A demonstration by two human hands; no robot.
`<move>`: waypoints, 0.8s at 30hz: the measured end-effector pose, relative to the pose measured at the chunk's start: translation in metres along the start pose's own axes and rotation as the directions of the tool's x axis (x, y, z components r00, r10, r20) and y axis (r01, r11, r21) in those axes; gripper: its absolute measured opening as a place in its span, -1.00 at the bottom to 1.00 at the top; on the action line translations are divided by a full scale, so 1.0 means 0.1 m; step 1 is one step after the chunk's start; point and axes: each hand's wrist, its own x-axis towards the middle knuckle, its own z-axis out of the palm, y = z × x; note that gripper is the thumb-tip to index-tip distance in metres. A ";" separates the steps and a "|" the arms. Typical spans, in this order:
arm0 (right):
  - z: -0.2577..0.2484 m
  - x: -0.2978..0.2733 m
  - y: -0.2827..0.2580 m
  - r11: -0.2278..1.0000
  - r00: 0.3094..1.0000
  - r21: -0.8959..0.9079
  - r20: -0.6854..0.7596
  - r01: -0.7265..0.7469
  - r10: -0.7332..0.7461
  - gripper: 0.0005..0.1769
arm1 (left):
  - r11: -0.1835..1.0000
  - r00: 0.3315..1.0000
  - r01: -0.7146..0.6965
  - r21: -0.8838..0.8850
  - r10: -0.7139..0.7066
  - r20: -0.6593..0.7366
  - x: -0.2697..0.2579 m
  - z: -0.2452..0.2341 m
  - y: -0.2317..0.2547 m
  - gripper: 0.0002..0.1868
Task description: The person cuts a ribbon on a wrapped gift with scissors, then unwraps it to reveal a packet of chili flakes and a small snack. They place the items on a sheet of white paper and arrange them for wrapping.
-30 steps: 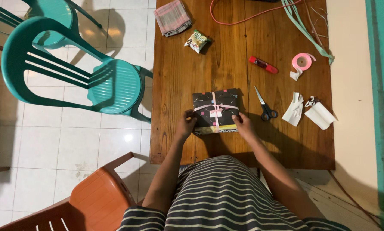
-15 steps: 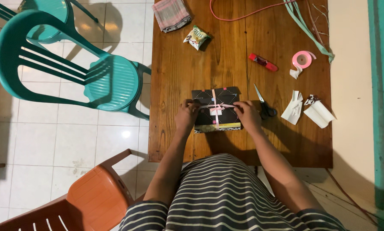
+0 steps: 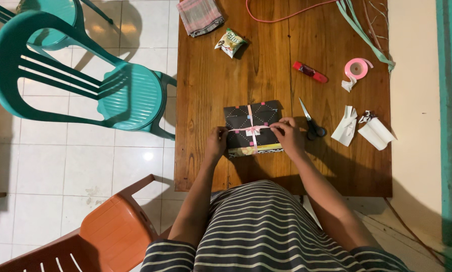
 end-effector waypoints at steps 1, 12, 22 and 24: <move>0.02 -0.01 0.02 1.000 1.000 0.004 0.009 -0.026 0.026 -0.86 | 1.000 1.000 0.022 0.009 -0.022 0.006 -0.02 -0.01 -0.01 -0.88; 0.19 0.01 0.48 0.777 0.931 0.513 0.193 -0.365 0.310 -0.76 | 0.989 0.989 0.141 0.036 -0.142 0.030 0.05 -0.18 0.57 -0.76; -0.08 0.08 0.18 0.985 0.971 0.079 0.201 -0.150 0.132 -0.82 | 0.997 0.997 0.059 0.055 -0.061 0.039 0.04 -0.13 0.31 -0.87; -0.09 0.09 0.13 0.987 0.975 0.078 0.188 -0.138 0.121 -0.81 | 0.995 0.994 0.098 0.003 -0.098 0.039 0.04 -0.12 0.19 -0.86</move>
